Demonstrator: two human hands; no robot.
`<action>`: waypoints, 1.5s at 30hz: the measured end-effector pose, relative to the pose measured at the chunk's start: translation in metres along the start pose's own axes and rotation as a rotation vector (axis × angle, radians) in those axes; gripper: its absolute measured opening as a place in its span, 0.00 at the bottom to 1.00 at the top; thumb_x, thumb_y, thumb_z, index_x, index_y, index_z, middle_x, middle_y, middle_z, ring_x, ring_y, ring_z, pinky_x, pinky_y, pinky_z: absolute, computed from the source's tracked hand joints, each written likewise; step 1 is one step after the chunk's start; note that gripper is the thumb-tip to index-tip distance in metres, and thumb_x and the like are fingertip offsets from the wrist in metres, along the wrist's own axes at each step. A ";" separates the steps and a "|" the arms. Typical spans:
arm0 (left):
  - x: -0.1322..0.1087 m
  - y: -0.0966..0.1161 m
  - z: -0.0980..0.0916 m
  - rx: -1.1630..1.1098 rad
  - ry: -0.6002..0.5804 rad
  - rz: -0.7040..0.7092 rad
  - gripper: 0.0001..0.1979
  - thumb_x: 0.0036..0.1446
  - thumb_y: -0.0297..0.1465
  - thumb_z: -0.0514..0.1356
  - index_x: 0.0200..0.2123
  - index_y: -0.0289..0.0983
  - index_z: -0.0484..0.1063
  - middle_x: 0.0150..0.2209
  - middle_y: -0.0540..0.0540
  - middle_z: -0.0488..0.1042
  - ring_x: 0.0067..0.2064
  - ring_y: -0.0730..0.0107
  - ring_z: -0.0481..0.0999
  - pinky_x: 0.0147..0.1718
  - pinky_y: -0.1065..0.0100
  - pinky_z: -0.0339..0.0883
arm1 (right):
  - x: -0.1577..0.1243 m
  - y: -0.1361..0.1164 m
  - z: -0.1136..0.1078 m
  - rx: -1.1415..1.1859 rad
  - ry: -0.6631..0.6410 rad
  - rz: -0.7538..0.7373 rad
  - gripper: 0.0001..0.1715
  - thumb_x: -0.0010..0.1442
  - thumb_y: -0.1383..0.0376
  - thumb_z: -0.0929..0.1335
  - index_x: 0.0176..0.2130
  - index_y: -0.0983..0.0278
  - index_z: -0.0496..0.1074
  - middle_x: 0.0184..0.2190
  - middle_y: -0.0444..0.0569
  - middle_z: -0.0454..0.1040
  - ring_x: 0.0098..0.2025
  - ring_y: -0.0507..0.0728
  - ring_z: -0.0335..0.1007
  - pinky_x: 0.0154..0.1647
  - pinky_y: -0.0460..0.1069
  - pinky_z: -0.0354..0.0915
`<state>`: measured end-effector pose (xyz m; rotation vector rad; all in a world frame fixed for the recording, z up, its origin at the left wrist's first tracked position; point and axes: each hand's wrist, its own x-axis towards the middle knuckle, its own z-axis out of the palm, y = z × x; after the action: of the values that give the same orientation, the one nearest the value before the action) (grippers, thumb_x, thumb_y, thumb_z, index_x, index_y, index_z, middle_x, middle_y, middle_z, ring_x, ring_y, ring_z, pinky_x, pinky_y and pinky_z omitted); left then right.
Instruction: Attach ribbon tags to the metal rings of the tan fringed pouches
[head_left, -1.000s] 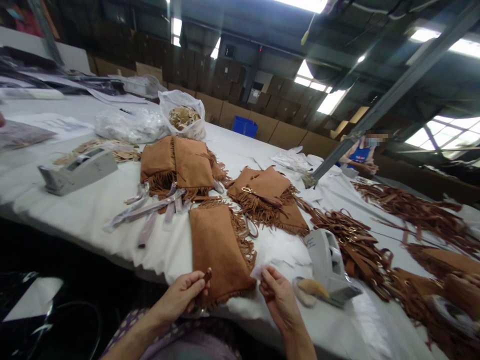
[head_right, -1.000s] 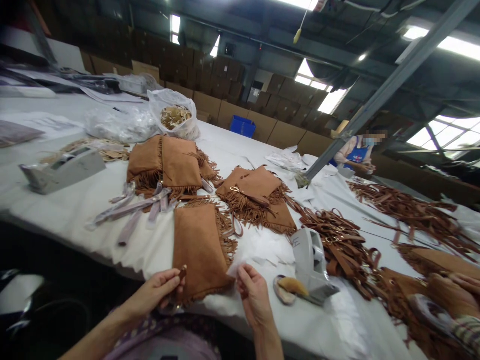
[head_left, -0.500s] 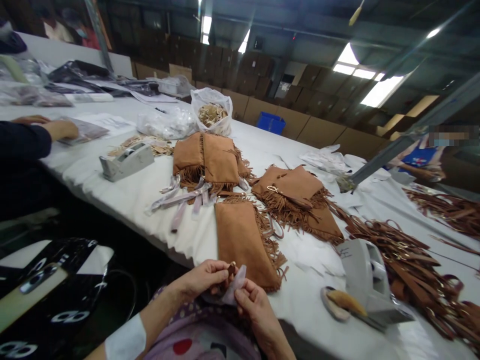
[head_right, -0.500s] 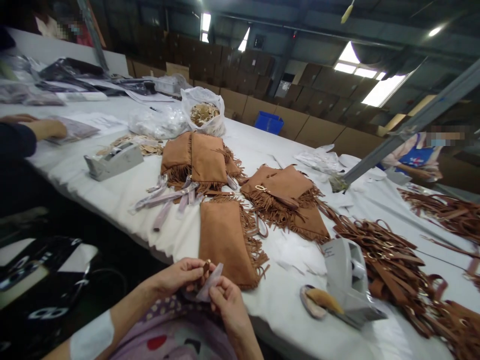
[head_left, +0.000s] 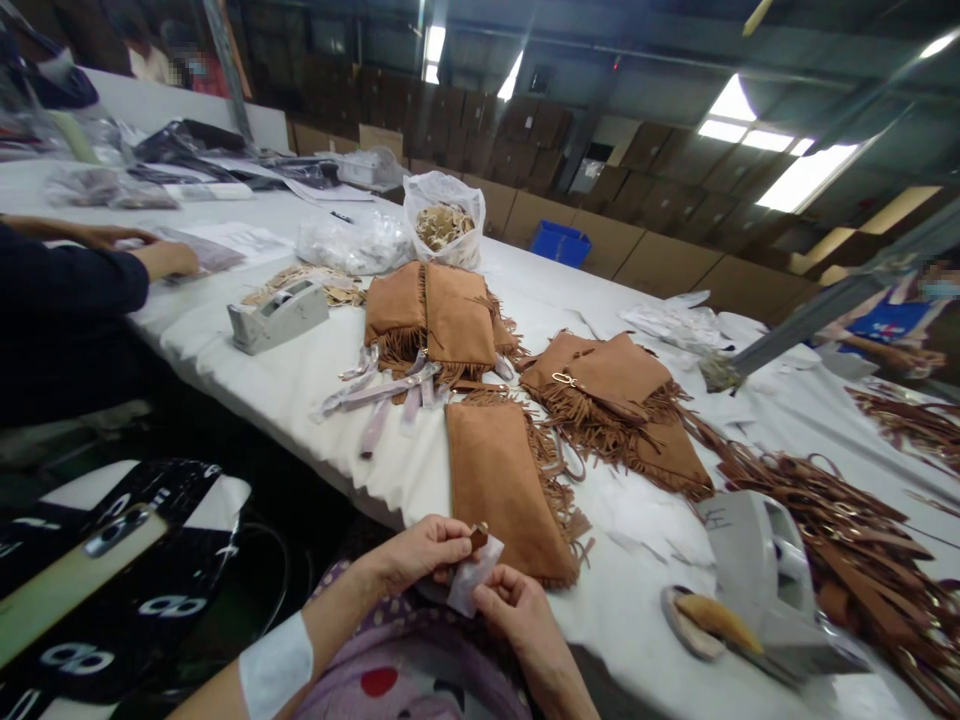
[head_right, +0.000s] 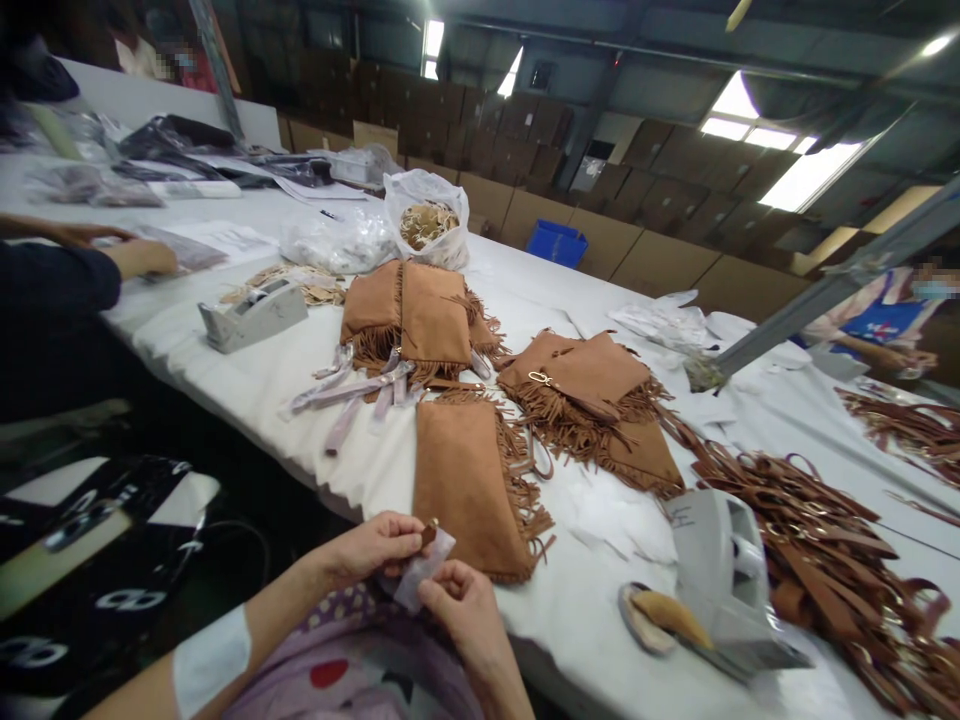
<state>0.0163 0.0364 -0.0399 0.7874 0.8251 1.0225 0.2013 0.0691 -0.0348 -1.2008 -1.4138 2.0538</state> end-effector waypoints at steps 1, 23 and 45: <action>0.000 0.001 0.001 0.018 -0.006 -0.001 0.20 0.51 0.46 0.63 0.31 0.34 0.71 0.19 0.57 0.59 0.19 0.81 0.52 0.19 0.72 0.41 | -0.001 -0.004 0.000 -0.023 -0.022 -0.005 0.26 0.44 0.47 0.75 0.28 0.68 0.73 0.18 0.41 0.67 0.19 0.46 0.49 0.19 0.43 0.44; 0.006 -0.016 0.016 0.340 0.290 0.237 0.15 0.60 0.42 0.53 0.39 0.35 0.69 0.24 0.52 0.69 0.24 0.74 0.67 0.27 0.72 0.61 | 0.007 -0.011 0.005 0.643 0.445 -0.090 0.22 0.38 0.58 0.80 0.26 0.63 0.68 0.18 0.36 0.61 0.18 0.45 0.53 0.16 0.42 0.52; 0.004 -0.015 0.022 0.371 0.344 0.244 0.10 0.57 0.35 0.56 0.31 0.34 0.72 0.25 0.48 0.74 0.25 0.72 0.72 0.27 0.71 0.66 | 0.006 -0.009 0.012 0.159 0.545 -0.249 0.29 0.46 0.46 0.74 0.17 0.63 0.63 0.14 0.39 0.59 0.20 0.48 0.50 0.21 0.46 0.49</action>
<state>0.0429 0.0313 -0.0432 1.0621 1.2603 1.2618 0.1867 0.0695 -0.0279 -1.3083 -1.0548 1.4855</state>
